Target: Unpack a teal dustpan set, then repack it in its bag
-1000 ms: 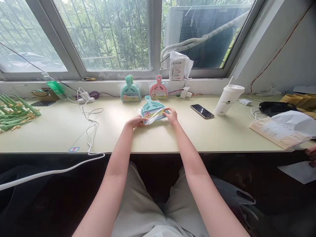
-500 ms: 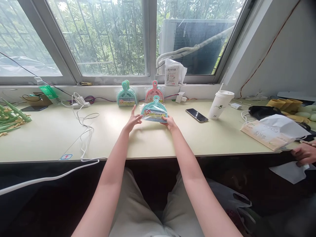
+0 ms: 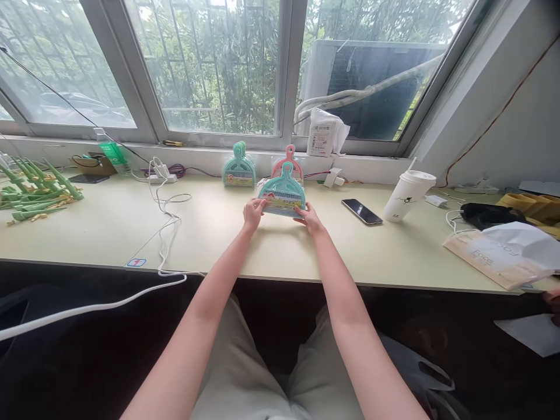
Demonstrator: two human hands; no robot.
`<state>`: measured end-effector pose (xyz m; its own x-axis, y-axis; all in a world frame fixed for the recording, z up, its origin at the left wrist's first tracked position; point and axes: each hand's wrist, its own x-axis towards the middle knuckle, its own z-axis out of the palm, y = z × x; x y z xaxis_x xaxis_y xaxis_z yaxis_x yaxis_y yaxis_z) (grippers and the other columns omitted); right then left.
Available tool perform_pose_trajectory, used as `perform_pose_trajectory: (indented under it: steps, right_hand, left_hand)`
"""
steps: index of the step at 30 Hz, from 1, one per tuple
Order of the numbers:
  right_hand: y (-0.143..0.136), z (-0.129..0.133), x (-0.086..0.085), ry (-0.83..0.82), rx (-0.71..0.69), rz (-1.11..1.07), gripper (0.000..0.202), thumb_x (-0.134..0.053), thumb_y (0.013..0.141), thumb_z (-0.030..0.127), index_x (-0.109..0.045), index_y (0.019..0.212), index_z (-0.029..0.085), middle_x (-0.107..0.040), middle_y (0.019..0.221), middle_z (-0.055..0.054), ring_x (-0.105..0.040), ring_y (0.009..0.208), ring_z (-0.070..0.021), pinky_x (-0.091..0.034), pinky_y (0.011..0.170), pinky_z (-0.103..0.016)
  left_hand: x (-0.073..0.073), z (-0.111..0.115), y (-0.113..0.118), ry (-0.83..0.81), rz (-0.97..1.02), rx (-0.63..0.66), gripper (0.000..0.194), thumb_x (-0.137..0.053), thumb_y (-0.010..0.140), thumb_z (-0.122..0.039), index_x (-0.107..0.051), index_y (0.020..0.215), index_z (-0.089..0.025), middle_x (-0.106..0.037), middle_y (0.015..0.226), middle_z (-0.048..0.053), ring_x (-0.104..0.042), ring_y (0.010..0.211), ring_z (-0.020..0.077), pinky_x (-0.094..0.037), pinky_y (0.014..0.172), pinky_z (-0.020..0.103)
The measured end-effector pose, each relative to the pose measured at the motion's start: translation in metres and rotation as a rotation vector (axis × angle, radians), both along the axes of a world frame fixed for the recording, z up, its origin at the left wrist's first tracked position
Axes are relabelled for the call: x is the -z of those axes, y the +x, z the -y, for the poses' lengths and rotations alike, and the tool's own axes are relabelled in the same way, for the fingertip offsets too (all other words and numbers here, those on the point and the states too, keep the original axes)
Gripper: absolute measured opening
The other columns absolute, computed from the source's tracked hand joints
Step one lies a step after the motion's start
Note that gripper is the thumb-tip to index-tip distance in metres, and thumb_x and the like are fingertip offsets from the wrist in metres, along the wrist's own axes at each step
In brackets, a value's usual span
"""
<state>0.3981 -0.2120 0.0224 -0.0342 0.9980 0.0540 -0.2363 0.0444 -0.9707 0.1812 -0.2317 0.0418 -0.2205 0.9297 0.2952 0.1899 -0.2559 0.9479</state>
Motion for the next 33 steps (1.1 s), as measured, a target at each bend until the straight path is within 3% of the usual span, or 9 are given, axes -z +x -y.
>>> perform_pose_trajectory:
  steps: [4,6,8,11,17,20,25,29,33]
  right_hand:
    - [0.003,-0.004,0.002,0.059,0.088,0.063,0.038,-0.081,0.060,0.035,-0.053,0.083,0.023,-0.070,0.102,0.000,-0.066,0.090,-0.0165,-0.054,0.085,-0.036]
    - [0.002,-0.009,0.004,0.130,0.139,0.097,0.040,-0.080,0.057,0.038,-0.054,0.083,0.023,-0.070,0.103,-0.002,-0.065,0.089,-0.0172,-0.053,0.086,-0.036]
    - [0.001,-0.015,0.007,0.207,0.187,0.139,0.039,-0.078,0.057,0.040,-0.054,0.082,0.023,-0.070,0.099,-0.003,-0.065,0.087,-0.0182,-0.052,0.084,-0.034]
    - [0.000,-0.029,0.011,0.238,0.272,0.316,0.032,-0.073,0.059,0.042,-0.055,0.077,0.024,-0.071,0.087,-0.003,-0.065,0.082,-0.0209,-0.053,0.076,-0.033]
    - [0.000,-0.079,0.015,0.301,0.413,0.664,0.009,-0.058,0.073,0.035,-0.060,0.080,0.029,-0.073,0.087,-0.005,-0.069,0.086,-0.0276,-0.050,0.076,-0.036]
    - [-0.002,-0.110,0.016,0.272,0.459,0.776,0.017,-0.053,0.078,0.031,-0.064,0.092,0.029,-0.073,0.093,-0.007,-0.069,0.088,-0.0292,-0.050,0.076,-0.039]
    - [-0.005,-0.162,0.016,0.255,0.528,0.954,0.031,-0.048,0.085,0.025,-0.066,0.110,0.027,-0.069,0.113,-0.010,-0.068,0.095,-0.0296,-0.051,0.076,-0.040]
    - [-0.014,-0.198,0.014,0.289,0.613,1.104,0.046,-0.042,0.089,0.019,-0.056,0.132,0.023,-0.045,0.147,-0.012,-0.065,0.110,-0.0264,-0.053,0.076,-0.035]
    - [-0.024,-0.232,0.014,0.303,0.632,1.271,0.065,-0.035,0.093,0.019,-0.022,0.156,0.018,-0.010,0.166,-0.014,-0.032,0.145,-0.0317,-0.053,0.087,-0.040]
  left_hand:
    - [-0.007,0.010,0.003,-0.093,0.078,0.006,0.058,-0.071,0.080,-0.027,-0.047,0.132,-0.035,-0.063,0.107,0.002,-0.058,0.069,0.0119,-0.047,0.058,0.021]
    - [-0.006,0.007,0.000,-0.104,0.056,-0.010,0.063,-0.072,0.077,-0.025,-0.046,0.134,-0.034,-0.066,0.104,0.002,-0.060,0.071,0.0135,-0.046,0.062,0.023]
    - [-0.001,-0.002,-0.005,-0.084,-0.027,-0.061,0.050,-0.073,0.074,-0.023,-0.059,0.121,-0.029,-0.068,0.100,0.003,-0.063,0.078,0.0168,-0.045,0.067,0.024]
    - [0.008,-0.022,-0.012,-0.064,-0.173,-0.094,0.012,-0.072,0.072,-0.021,-0.068,0.083,-0.025,-0.071,0.090,0.005,-0.066,0.089,0.0235,-0.043,0.071,0.026]
    - [0.007,-0.088,-0.010,-0.035,-0.351,-0.113,0.006,-0.067,0.078,-0.020,-0.067,0.077,-0.026,-0.071,0.080,0.008,-0.066,0.096,0.0302,-0.043,0.074,0.032]
    - [0.008,-0.126,-0.005,-0.015,-0.323,-0.099,0.014,-0.065,0.078,-0.019,-0.068,0.089,-0.028,-0.074,0.091,0.007,-0.066,0.095,0.0290,-0.044,0.075,0.033]
    - [0.023,-0.187,-0.004,0.002,-0.310,-0.052,0.016,-0.068,0.079,-0.023,-0.068,0.094,-0.027,-0.074,0.099,0.008,-0.068,0.087,0.0268,-0.048,0.076,0.036]
    - [0.032,-0.238,-0.008,0.043,-0.347,-0.078,0.019,-0.066,0.081,-0.022,-0.068,0.099,-0.025,-0.073,0.095,0.005,-0.069,0.085,0.0225,-0.049,0.077,0.032]
    - [0.035,-0.287,-0.007,0.078,-0.414,-0.146,0.030,-0.071,0.079,-0.028,-0.067,0.108,-0.021,-0.065,0.113,0.009,-0.068,0.082,0.0196,-0.050,0.081,0.032]
